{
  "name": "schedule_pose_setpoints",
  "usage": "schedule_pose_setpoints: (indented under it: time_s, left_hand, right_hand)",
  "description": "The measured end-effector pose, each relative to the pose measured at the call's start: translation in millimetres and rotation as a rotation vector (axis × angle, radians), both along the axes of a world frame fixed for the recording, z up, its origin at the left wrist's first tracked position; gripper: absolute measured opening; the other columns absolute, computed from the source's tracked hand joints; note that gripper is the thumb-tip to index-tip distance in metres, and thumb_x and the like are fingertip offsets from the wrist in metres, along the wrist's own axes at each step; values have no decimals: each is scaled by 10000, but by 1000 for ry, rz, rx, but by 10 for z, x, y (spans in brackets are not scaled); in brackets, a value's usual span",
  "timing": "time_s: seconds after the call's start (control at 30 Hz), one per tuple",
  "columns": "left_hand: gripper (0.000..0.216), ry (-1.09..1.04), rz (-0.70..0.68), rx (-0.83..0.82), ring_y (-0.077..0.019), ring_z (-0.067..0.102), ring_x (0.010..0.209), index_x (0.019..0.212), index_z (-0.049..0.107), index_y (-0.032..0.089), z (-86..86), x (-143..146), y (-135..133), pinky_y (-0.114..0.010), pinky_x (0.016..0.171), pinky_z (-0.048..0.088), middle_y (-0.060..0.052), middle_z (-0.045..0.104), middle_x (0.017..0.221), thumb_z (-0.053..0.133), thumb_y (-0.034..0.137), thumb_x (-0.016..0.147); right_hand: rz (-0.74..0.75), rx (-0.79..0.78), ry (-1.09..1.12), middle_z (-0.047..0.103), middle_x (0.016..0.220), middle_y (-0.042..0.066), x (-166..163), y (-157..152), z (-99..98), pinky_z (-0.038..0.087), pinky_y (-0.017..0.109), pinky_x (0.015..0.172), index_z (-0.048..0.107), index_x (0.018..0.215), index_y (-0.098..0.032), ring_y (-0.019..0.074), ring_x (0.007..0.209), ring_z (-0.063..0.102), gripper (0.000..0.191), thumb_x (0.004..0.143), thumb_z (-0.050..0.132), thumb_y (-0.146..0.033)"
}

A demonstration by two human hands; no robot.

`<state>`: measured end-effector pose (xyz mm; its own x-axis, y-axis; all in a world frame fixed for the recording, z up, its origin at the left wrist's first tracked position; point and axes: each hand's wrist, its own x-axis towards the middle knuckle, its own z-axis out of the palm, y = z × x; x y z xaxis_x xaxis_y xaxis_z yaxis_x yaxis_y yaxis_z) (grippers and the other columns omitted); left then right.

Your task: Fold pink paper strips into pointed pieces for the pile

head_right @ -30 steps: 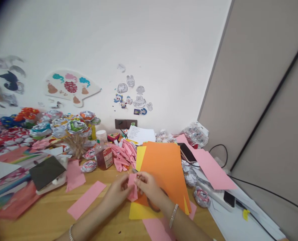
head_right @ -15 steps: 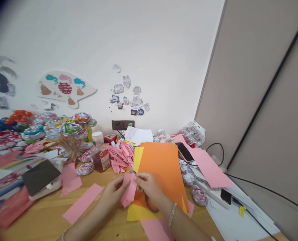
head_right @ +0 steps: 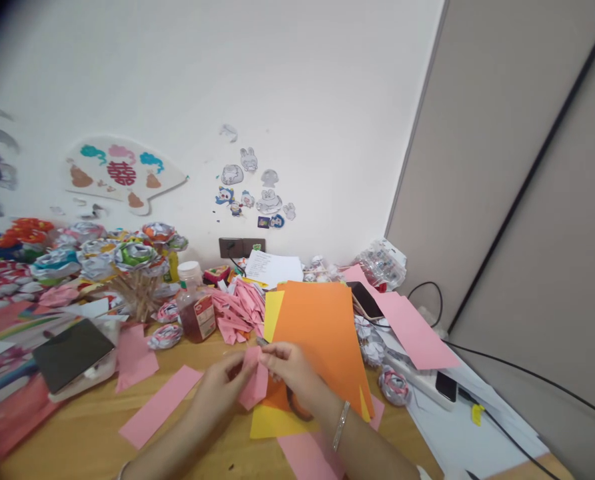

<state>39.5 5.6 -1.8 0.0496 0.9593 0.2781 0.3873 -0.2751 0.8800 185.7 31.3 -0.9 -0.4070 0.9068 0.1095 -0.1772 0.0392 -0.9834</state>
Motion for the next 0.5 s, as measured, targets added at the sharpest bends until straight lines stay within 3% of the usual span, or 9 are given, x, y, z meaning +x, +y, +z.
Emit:
schedule_pose_setpoints:
  time_s: [0.3, 0.5]
  left_hand:
    - [329, -15, -52, -55, -147, 451, 589, 600, 555, 135, 51, 15, -14, -209, 525, 340, 6, 520, 578, 461, 407, 758]
    - [341, 10, -31, -73, -158, 470, 627, 660, 584, 133, 22, 20, 0, -214, 545, 346, -4, 549, 624, 441, 424, 766]
  right_hand:
    - [-45, 20, -50, 483, 573, -33, 14, 40, -1, 311, 200, 494, 613, 721, -148, 66, 503, 400, 217, 626, 679, -331]
    - [-81, 115, -99, 503, 586, -27, -1, 50, -6, 358, 222, 560, 602, 675, -140, 88, 552, 445, 193, 625, 664, -316]
